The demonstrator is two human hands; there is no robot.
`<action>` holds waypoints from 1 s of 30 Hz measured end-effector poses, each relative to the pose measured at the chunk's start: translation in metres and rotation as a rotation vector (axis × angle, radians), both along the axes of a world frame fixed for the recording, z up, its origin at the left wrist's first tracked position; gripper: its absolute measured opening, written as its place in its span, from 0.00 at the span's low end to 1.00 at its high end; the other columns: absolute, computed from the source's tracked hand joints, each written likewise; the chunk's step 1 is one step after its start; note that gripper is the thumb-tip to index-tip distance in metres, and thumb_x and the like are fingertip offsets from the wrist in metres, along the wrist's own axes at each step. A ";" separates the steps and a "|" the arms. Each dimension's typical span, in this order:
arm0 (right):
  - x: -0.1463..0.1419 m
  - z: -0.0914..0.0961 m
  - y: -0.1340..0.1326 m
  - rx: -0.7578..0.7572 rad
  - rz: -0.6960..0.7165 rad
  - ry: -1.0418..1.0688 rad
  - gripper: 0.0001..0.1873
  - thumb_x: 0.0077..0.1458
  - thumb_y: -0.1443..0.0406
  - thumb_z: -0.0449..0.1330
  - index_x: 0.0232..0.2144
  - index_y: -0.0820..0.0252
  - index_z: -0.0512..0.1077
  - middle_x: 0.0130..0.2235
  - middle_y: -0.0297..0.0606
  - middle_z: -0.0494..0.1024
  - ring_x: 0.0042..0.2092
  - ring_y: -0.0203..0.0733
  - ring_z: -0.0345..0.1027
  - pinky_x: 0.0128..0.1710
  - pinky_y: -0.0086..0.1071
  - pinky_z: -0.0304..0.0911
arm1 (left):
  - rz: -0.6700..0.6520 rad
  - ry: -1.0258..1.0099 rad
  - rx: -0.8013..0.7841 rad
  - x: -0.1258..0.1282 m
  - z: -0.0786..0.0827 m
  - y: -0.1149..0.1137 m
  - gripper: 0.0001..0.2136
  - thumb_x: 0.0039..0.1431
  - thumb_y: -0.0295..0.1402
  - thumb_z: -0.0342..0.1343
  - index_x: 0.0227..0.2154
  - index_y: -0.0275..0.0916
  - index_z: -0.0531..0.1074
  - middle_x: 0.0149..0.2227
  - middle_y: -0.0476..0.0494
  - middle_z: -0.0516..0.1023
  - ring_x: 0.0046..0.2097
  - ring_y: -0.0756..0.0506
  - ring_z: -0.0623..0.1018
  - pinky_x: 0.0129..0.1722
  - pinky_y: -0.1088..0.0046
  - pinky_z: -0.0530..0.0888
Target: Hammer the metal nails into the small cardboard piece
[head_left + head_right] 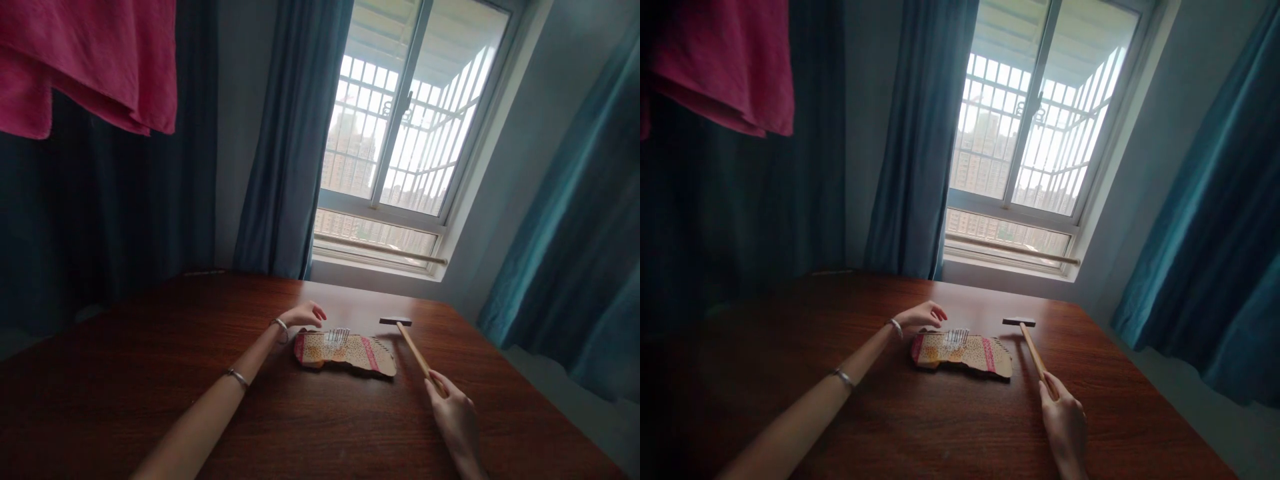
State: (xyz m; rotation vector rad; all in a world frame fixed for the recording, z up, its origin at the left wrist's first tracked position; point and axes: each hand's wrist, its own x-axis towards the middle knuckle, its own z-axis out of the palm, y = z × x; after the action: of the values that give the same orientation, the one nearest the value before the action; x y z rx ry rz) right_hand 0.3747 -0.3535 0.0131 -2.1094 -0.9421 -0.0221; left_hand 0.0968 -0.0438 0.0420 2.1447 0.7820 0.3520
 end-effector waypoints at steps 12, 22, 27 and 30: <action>0.004 -0.010 0.007 0.046 0.025 0.061 0.25 0.43 0.54 0.54 0.41 0.60 0.72 0.36 0.43 0.78 0.39 0.49 0.71 0.38 0.34 0.63 | -0.077 0.206 0.037 -0.003 -0.002 -0.008 0.33 0.30 0.46 0.63 0.43 0.37 0.70 0.39 0.44 0.71 0.37 0.44 0.72 0.33 0.75 0.67; 0.005 -0.020 0.004 -0.144 0.072 -0.143 0.24 0.48 0.56 0.51 0.44 0.62 0.70 0.38 0.45 0.77 0.40 0.48 0.70 0.40 0.34 0.63 | -0.011 0.193 0.118 0.009 -0.023 -0.012 0.36 0.27 0.49 0.63 0.44 0.38 0.66 0.38 0.44 0.70 0.39 0.43 0.71 0.35 0.74 0.66; -0.005 -0.021 0.003 -0.267 0.065 -0.334 0.18 0.51 0.59 0.50 0.41 0.61 0.72 0.35 0.45 0.76 0.40 0.46 0.68 0.39 0.32 0.61 | -0.022 0.188 0.111 0.009 -0.019 -0.021 0.37 0.29 0.50 0.62 0.45 0.37 0.65 0.39 0.43 0.70 0.40 0.43 0.72 0.36 0.73 0.67; -0.012 -0.022 0.001 -0.302 0.120 -0.387 0.16 0.53 0.63 0.49 0.41 0.63 0.70 0.35 0.44 0.76 0.41 0.45 0.67 0.40 0.31 0.59 | -0.039 0.195 0.125 0.009 -0.015 -0.028 0.37 0.28 0.50 0.63 0.45 0.37 0.65 0.40 0.42 0.70 0.41 0.42 0.71 0.38 0.72 0.67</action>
State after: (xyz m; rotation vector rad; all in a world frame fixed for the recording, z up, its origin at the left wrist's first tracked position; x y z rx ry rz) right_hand 0.3630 -0.3529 -0.0089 -2.3689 -1.3719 -0.2485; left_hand 0.1059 -0.0719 0.0274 2.3341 0.8447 0.1768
